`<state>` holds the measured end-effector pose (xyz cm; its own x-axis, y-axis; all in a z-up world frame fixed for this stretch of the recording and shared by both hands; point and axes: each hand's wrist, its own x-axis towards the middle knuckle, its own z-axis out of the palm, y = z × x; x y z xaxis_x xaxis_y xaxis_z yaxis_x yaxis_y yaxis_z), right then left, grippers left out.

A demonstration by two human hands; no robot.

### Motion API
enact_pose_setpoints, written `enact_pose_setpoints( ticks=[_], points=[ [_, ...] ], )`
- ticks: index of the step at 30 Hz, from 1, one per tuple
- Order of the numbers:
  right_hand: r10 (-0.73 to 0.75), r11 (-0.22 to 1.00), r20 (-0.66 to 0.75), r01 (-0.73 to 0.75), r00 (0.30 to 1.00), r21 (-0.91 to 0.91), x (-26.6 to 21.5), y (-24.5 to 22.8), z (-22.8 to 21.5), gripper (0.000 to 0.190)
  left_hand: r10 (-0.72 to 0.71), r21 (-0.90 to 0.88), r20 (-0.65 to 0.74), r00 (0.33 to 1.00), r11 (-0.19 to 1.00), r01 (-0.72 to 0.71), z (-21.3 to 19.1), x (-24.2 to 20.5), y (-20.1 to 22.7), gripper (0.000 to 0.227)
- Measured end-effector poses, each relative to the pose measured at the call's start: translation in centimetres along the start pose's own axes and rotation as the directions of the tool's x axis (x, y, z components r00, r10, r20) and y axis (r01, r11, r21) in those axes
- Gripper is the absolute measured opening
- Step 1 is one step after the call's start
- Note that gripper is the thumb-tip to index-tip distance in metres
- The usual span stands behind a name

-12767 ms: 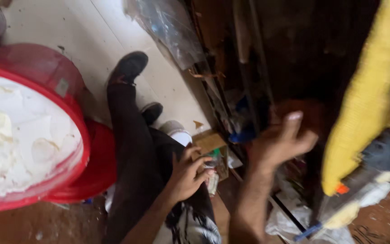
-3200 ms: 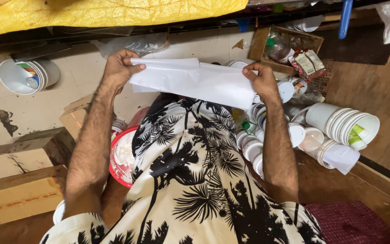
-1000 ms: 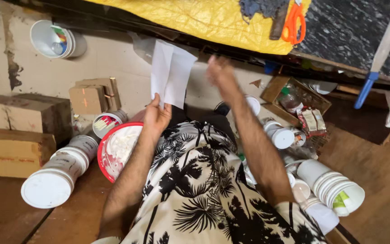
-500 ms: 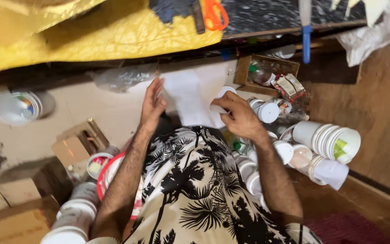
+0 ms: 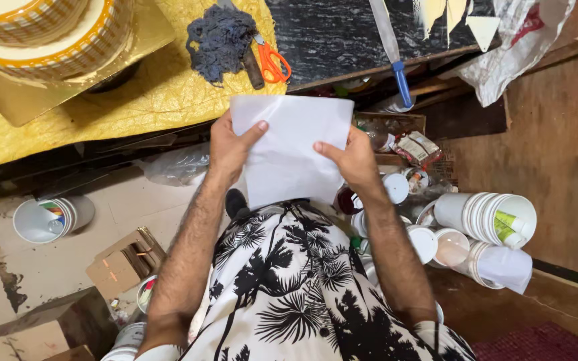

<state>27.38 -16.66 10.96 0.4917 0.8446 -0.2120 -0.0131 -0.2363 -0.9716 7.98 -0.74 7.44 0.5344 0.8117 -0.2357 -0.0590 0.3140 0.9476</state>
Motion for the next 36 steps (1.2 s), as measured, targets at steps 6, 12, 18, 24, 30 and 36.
enact_pose_setpoints(
  ticks=[6, 12, 18, 24, 30, 36],
  points=[
    [-0.607, 0.676, -0.037, 0.491, 0.794, -0.549, 0.5, 0.6, 0.8, 0.024, 0.221, 0.205, -0.451, 0.864, 0.969, -0.141, -1.4, 0.0, -2.1, 0.046],
    [-0.733, 0.417, 0.136, 0.598, 0.667, -0.685, -0.4, -0.8, 1.2, 0.031, 0.196, 0.524, -0.191, 0.962, 0.849, -0.069, 0.7, -3.1, -4.0, 0.034],
    [-0.696, 0.538, 0.055, 0.57, 0.716, -0.621, -0.9, -1.6, -0.6, 0.031, 0.619, 0.889, -0.149, 0.771, 0.425, -0.17, 2.1, -6.2, -1.1, 0.041],
    [-0.726, 0.479, 0.147, 0.648, 0.671, -0.592, -1.9, -1.4, -1.0, 0.031, -0.208, -0.091, 0.15, 0.966, 0.97, 0.224, 5.5, -5.4, -0.9, 0.045],
    [-0.583, 0.658, 0.132, 0.561, 0.802, -0.502, -2.5, -2.0, -2.8, 0.037, 0.304, 0.479, 0.374, 0.876, 0.746, -0.463, 5.0, -2.3, 2.6, 0.018],
    [-0.049, 0.974, 0.199, 0.003, 0.979, 0.226, -2.5, -2.0, -5.4, 0.048, 0.616, 0.529, 0.615, 0.493, 0.141, -0.837, 4.8, -1.7, 6.9, 0.02]
  ],
)
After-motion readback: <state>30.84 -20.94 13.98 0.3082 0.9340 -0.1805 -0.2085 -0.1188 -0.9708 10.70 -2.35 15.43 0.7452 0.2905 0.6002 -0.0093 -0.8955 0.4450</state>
